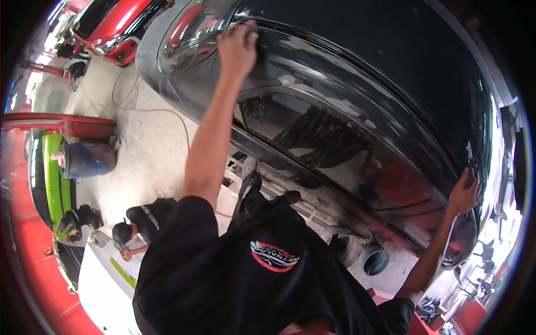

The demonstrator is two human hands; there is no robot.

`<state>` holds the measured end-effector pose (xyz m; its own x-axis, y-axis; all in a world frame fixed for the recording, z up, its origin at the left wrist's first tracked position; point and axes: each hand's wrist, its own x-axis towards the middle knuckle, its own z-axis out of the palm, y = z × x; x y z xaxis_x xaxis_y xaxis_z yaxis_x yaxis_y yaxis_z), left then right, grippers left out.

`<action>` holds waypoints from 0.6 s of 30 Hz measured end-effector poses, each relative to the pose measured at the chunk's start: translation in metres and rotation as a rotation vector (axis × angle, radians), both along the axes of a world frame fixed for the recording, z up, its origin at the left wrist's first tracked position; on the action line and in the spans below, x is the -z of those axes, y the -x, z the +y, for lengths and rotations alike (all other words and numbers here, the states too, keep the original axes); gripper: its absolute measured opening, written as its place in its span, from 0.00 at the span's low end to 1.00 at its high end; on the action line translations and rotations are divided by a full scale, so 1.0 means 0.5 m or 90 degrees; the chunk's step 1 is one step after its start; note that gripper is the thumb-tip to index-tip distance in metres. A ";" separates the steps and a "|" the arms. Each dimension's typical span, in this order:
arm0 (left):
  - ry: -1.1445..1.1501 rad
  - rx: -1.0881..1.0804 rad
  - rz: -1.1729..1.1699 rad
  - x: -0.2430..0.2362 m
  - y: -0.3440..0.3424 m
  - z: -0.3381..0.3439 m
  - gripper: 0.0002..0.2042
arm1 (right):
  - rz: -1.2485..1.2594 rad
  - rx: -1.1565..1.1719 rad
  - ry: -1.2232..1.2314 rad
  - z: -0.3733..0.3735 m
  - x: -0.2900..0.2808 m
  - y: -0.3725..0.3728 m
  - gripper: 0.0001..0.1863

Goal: The person is using a sanding block and a damp cloth to sand and smooth the surface of a dark-colored vehicle body panel.

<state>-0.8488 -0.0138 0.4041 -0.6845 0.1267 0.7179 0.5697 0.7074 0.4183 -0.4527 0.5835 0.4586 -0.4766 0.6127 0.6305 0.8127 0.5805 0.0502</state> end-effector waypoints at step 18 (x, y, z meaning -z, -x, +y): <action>0.048 0.010 -0.028 -0.002 -0.005 0.024 0.14 | 0.022 -0.010 -0.076 -0.025 0.007 0.012 0.29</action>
<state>-0.8462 -0.0020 0.4050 -0.7130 0.1901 0.6749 0.5628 0.7293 0.3891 -0.4588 0.5711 0.4550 -0.4614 0.5256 0.7148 0.8064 0.5843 0.0908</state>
